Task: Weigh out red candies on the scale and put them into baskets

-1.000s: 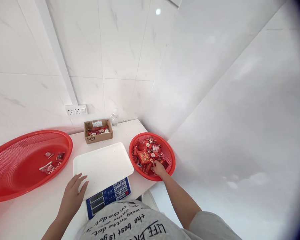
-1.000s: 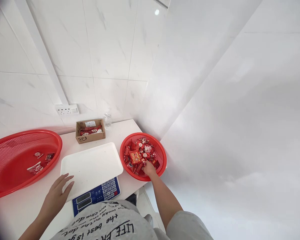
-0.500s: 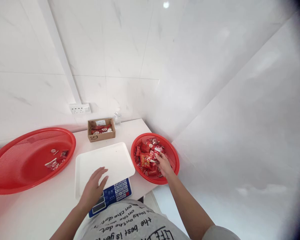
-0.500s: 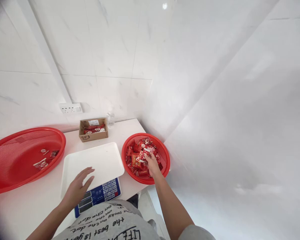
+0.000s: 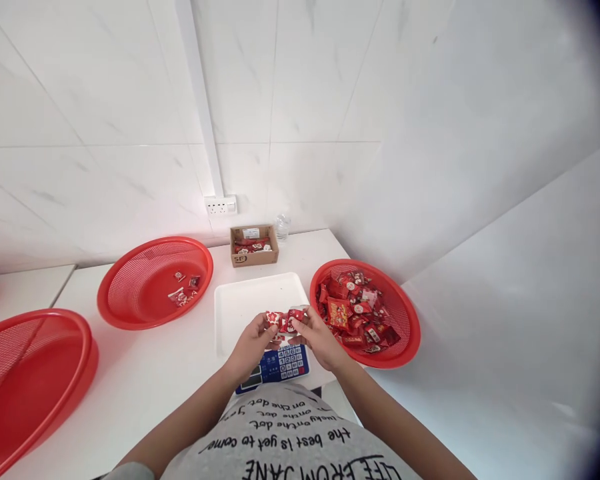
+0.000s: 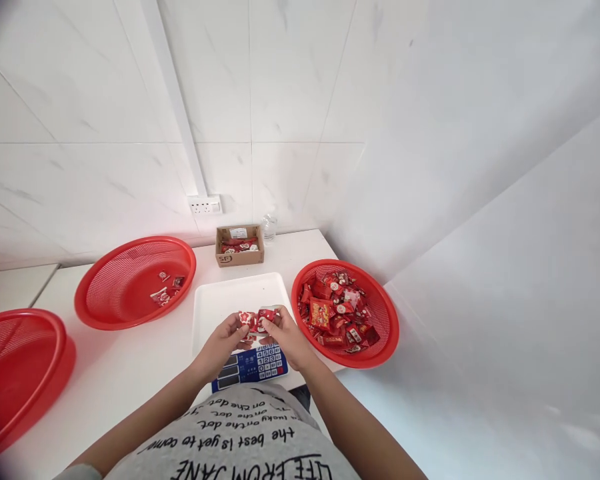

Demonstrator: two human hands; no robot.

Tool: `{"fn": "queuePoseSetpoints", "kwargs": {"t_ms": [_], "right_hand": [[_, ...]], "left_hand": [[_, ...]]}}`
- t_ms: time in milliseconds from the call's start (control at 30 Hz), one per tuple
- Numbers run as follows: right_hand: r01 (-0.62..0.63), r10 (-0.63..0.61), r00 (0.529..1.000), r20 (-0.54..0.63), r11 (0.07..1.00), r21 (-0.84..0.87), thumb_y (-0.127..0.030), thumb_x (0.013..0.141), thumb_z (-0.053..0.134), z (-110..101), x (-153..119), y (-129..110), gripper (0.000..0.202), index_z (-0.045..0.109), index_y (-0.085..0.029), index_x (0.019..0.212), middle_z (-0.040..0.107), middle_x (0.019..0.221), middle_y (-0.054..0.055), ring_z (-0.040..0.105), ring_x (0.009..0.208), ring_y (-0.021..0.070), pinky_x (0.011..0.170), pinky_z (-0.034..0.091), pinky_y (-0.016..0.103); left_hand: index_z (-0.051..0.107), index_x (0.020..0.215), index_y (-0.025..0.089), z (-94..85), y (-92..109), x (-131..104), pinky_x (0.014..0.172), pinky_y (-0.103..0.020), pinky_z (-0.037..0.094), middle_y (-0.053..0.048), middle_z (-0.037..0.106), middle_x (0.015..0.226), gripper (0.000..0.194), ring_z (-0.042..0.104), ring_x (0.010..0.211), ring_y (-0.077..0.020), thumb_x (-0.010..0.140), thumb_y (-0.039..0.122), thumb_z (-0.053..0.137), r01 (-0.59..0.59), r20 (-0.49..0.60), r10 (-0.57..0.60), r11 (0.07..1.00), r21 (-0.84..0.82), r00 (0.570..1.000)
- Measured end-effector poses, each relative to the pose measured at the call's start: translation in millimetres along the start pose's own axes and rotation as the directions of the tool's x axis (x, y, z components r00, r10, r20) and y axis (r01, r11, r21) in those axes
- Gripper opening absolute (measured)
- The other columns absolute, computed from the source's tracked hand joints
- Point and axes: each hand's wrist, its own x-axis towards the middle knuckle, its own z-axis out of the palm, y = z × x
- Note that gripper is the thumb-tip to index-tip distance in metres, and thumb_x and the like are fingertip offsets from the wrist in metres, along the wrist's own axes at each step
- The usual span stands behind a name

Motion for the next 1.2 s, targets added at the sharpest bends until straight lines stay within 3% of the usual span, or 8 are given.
{"fn": "queuePoseSetpoints", "kwargs": {"t_ms": [200, 400, 633, 767, 1033, 1200], "right_hand": [[-0.037, 0.031, 0.997, -0.069, 0.996, -0.084, -0.048, 0.07, 0.067, 1.2, 11.1, 7.8, 0.04, 0.048, -0.023, 0.094, 0.064, 0.087, 0.001, 0.061, 0.075, 0.0143, 0.054, 0.044, 0.023], [-0.07, 0.059, 0.996, -0.066, 0.983, -0.168, -0.05, 0.069, 0.066, 1.7, 19.7, 9.9, 0.04, 0.046, -0.022, 0.088, 0.063, 0.079, 0.001, 0.057, 0.066, 0.0125, 0.046, 0.036, 0.021], [-0.075, 0.082, 0.996, 0.029, 0.978, -0.195, -0.049, 0.072, 0.064, 4.2, 24.8, 6.6, 0.034, 0.048, -0.022, 0.085, 0.06, 0.082, 0.001, 0.053, 0.07, 0.012, 0.052, 0.038, 0.022], [-0.067, 0.09, 0.991, 0.096, 0.974, -0.215, -0.048, 0.075, 0.061, 3.6, 25.3, 6.5, 0.033, 0.05, -0.022, 0.092, 0.061, 0.089, 0.003, 0.054, 0.077, 0.0133, 0.056, 0.038, 0.022], [-0.061, 0.101, 0.985, 0.138, 0.962, -0.265, -0.041, 0.075, 0.062, 1.8, 20.9, 8.2, 0.035, 0.052, -0.022, 0.103, 0.064, 0.095, 0.003, 0.058, 0.077, 0.0132, 0.057, 0.042, 0.024], [-0.028, 0.066, 0.988, 0.139, 0.966, -0.256, -0.037, 0.073, 0.065, 1.5, 18.3, 6.2, 0.03, 0.053, -0.022, 0.096, 0.065, 0.087, 0.0, 0.06, 0.081, 0.0152, 0.072, 0.048, 0.031]], "left_hand": [[0.055, 0.102, 0.019, -22.0, 0.8, 1.7, 0.073, -0.029, 0.047, -0.005, 0.064, 0.097, 0.039, 0.059, 0.08, -0.0143, 0.074, 0.047, 0.062, 0.033, -0.059, -0.034, 0.999, -0.018, 0.998], [0.054, 0.098, 0.019, -25.4, 0.1, 6.7, 0.076, -0.031, 0.047, -0.005, 0.064, 0.093, 0.038, 0.058, 0.084, -0.0154, 0.075, 0.049, 0.06, 0.066, -0.104, -0.071, 0.996, -0.053, 0.992], [0.053, 0.083, 0.019, -25.3, -3.6, 8.9, 0.076, -0.029, 0.045, -0.001, 0.062, 0.082, 0.032, 0.057, 0.079, -0.014, 0.075, 0.048, 0.062, 0.021, -0.115, -0.031, 0.996, -0.088, 0.993], [0.053, 0.082, 0.018, -24.8, -3.4, 9.0, 0.072, -0.028, 0.045, -0.001, 0.062, 0.08, 0.031, 0.056, 0.075, -0.0136, 0.074, 0.048, 0.062, -0.004, -0.114, -0.005, 0.997, -0.082, 0.994], [0.053, 0.09, 0.02, -20.4, -4.7, 7.0, 0.075, -0.031, 0.048, -0.004, 0.062, 0.094, 0.034, 0.059, 0.085, -0.0165, 0.073, 0.047, 0.063, 0.081, -0.123, -0.095, 0.99, -0.112, 0.988], [0.051, 0.087, 0.021, -17.7, -2.6, 3.6, 0.075, -0.03, 0.048, 0.0, 0.061, 0.088, 0.033, 0.059, 0.079, -0.014, 0.07, 0.045, 0.066, 0.118, -0.094, -0.136, 0.977, -0.178, 0.986]]}}
